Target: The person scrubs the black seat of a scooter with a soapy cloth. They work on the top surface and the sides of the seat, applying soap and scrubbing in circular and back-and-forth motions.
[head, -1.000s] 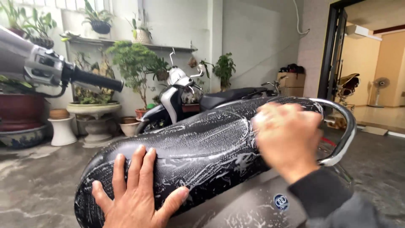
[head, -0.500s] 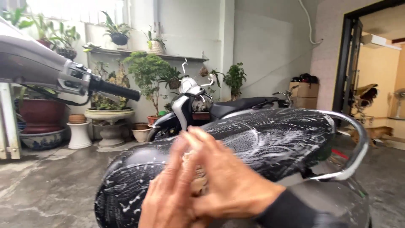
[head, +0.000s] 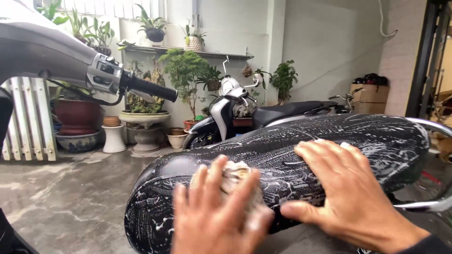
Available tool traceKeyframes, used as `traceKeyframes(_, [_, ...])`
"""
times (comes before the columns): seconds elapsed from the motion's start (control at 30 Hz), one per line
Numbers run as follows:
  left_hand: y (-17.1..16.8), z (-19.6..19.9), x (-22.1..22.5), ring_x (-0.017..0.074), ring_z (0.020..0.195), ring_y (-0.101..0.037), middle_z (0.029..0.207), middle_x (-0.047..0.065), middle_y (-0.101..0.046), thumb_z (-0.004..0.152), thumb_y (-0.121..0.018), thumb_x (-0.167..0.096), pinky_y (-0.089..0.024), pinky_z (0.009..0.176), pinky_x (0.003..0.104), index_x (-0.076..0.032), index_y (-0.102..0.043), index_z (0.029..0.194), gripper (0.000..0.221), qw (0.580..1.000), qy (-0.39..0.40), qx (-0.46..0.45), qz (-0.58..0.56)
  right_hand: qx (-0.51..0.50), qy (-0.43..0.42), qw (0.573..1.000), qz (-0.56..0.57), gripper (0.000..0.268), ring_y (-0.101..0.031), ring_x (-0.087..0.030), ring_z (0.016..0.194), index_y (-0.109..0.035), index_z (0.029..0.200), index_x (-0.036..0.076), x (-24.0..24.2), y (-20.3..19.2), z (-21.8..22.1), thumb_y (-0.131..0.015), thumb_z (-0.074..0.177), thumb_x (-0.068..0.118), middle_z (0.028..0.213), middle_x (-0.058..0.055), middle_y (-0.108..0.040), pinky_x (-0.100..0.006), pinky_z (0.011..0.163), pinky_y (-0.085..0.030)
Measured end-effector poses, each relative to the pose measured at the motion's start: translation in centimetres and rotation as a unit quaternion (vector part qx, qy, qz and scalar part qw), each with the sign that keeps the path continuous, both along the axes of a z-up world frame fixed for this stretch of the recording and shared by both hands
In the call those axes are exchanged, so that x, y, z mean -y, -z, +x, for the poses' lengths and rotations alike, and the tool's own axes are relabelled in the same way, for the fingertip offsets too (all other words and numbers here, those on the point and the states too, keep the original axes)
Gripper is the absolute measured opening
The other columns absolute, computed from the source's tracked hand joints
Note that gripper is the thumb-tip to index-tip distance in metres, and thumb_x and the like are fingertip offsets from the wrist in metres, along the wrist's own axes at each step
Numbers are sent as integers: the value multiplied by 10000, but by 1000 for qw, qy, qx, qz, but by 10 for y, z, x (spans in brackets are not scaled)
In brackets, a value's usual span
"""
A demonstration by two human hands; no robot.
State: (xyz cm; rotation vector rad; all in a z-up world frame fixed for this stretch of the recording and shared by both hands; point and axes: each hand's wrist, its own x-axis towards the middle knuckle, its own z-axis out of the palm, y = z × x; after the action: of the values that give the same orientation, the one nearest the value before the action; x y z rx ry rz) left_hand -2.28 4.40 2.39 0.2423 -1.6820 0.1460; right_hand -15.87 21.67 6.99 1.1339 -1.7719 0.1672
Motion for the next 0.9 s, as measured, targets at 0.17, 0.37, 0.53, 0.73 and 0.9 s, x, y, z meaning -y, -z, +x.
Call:
traceKeyframes(0.17, [-22, 7, 28, 379, 1053, -410, 1274, 154, -391, 797, -420, -544, -367, 788, 574, -310, -549, 1142, 436, 974, -32, 105, 196, 3, -1, 1000, 16, 1015, -374, -248, 1217, -430, 1268, 150, -3, 4, 3, -532, 544, 854, 1313, -36, -448, -477, 1000, -219])
traceKeyframes(0.37, [-21, -1, 4, 410, 1078, -393, 1241, 102, -468, 762, -531, -509, -264, 833, 600, -296, -589, 1094, 399, 991, 75, 94, 56, -24, 19, 1000, -6, 1029, -409, -212, 1204, -461, 1235, 183, -4, 9, -7, -565, 462, 854, 1294, 13, -475, -466, 987, -265])
traceKeyframes(0.53, [-32, -8, -33, 393, 961, -493, 1066, 140, -568, 730, -508, -406, -325, 833, 514, -139, -591, 992, 384, 969, 245, -29, -25, -30, -102, 990, -87, 949, -455, -280, 1216, -526, 1198, 119, 1, 22, -31, -627, 387, 600, 1303, -53, -520, -458, 1064, -268])
traceKeyframes(0.73, [-1, 18, 38, 309, 1056, -451, 1140, 97, -520, 761, -570, -422, -319, 846, 492, -224, -594, 1077, 373, 998, 49, -24, 41, 22, -93, 991, -95, 992, -416, -295, 1254, -527, 1200, 95, 1, 16, -12, -678, 347, 579, 1272, -85, -524, -452, 1104, -264])
traceKeyframes(0.9, [32, 27, 38, 367, 1189, -349, 1305, 138, -386, 791, -507, -388, -282, 953, 487, -193, -500, 1231, 481, 975, 24, -89, 202, 14, -115, 988, -101, 999, -414, -334, 1247, -532, 1174, 56, 5, 22, -20, -689, 322, 554, 1271, -130, -517, -482, 1117, -254])
